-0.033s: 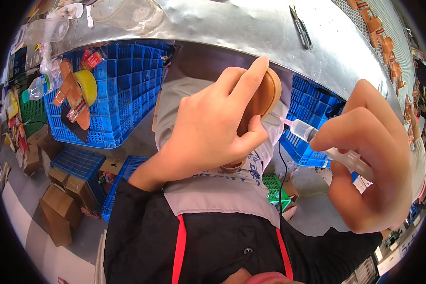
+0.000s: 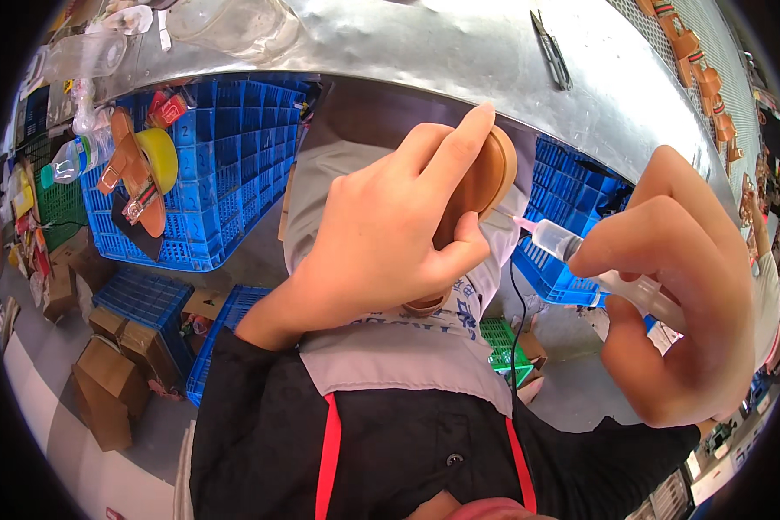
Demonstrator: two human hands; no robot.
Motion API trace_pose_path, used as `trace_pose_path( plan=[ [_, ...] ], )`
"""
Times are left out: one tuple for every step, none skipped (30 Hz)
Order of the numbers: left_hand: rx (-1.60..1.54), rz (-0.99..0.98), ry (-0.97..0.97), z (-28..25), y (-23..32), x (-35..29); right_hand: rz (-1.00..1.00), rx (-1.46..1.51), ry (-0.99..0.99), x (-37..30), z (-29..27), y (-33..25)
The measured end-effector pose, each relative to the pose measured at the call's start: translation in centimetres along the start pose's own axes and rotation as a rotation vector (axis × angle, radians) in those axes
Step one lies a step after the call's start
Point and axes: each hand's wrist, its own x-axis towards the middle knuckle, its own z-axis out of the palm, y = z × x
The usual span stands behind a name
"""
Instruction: The person is using a syringe to apply adhesive or glue to the edge of a sandal sole for repair or assembly.
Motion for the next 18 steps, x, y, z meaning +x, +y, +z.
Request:
trace_pose_path(
  plan=[
    [-0.018, 0.014, -0.007, -0.1, -0.1, 0.1, 0.002, 0.000, 0.001, -0.1, 0.0, 0.0],
    [-0.019, 0.015, -0.008, -0.2, -0.2, 0.1, 0.043, 0.024, -0.020, -0.2, 0.0, 0.0],
    [-0.029, 0.027, -0.022, -0.3, -0.3, 0.2, 0.084, 0.048, -0.041, -0.3, 0.0, 0.0],
    [-0.036, 0.036, -0.037, -0.4, -0.4, 0.2, 0.084, 0.050, -0.042, -0.1, 0.0, -0.4],
    [-0.035, 0.035, -0.038, -0.4, -0.5, 0.3, 0.098, -0.013, -0.073, 0.3, -0.1, -1.2],
    [-0.036, 0.039, -0.043, -0.4, -0.5, 0.4, 0.112, -0.075, -0.105, 0.6, -0.1, -1.6],
    [-0.035, 0.043, -0.047, -0.4, -0.5, 0.3, 0.109, -0.075, -0.105, 0.4, 0.0, -1.2],
    [-0.034, 0.042, -0.045, -0.5, -0.4, 0.2, 0.078, -0.032, -0.070, 0.1, 0.2, -0.4],
    [-0.034, 0.029, -0.051, -0.6, -0.3, 0.2, 0.047, 0.011, -0.036, -0.1, 0.4, 0.1],
    [-0.036, 0.018, -0.060, -0.6, -0.3, 0.2, 0.049, 0.012, -0.035, -0.2, 0.6, 0.3],
    [-0.036, 0.019, -0.061, -0.6, -0.3, 0.2, 0.063, 0.056, -0.024, -0.3, 0.8, 0.4],
    [-0.039, 0.019, -0.061, -0.5, -0.3, 0.2, 0.077, 0.101, -0.013, -0.3, 0.9, 0.5],
    [-0.041, 0.019, -0.060, -0.5, -0.3, 0.2, 0.078, 0.102, -0.011, -0.4, 1.0, 0.6],
    [-0.041, 0.020, -0.062, -0.5, -0.3, 0.2, 0.074, 0.111, -0.011, -0.4, 1.1, 0.6],
    [-0.033, 0.026, -0.053, -0.5, -0.3, 0.2, 0.070, 0.120, -0.011, -0.4, 1.1, 0.6],
    [-0.026, 0.032, -0.044, -0.5, -0.3, 0.3, 0.071, 0.120, -0.010, -0.4, 1.1, 0.6],
    [-0.027, 0.033, -0.044, -0.5, -0.3, 0.3, 0.067, 0.104, -0.008, -0.4, 1.1, 0.5],
    [-0.020, 0.027, -0.045, -0.5, -0.2, 0.3, 0.064, 0.088, -0.006, -0.3, 1.1, 0.5]
  ],
)
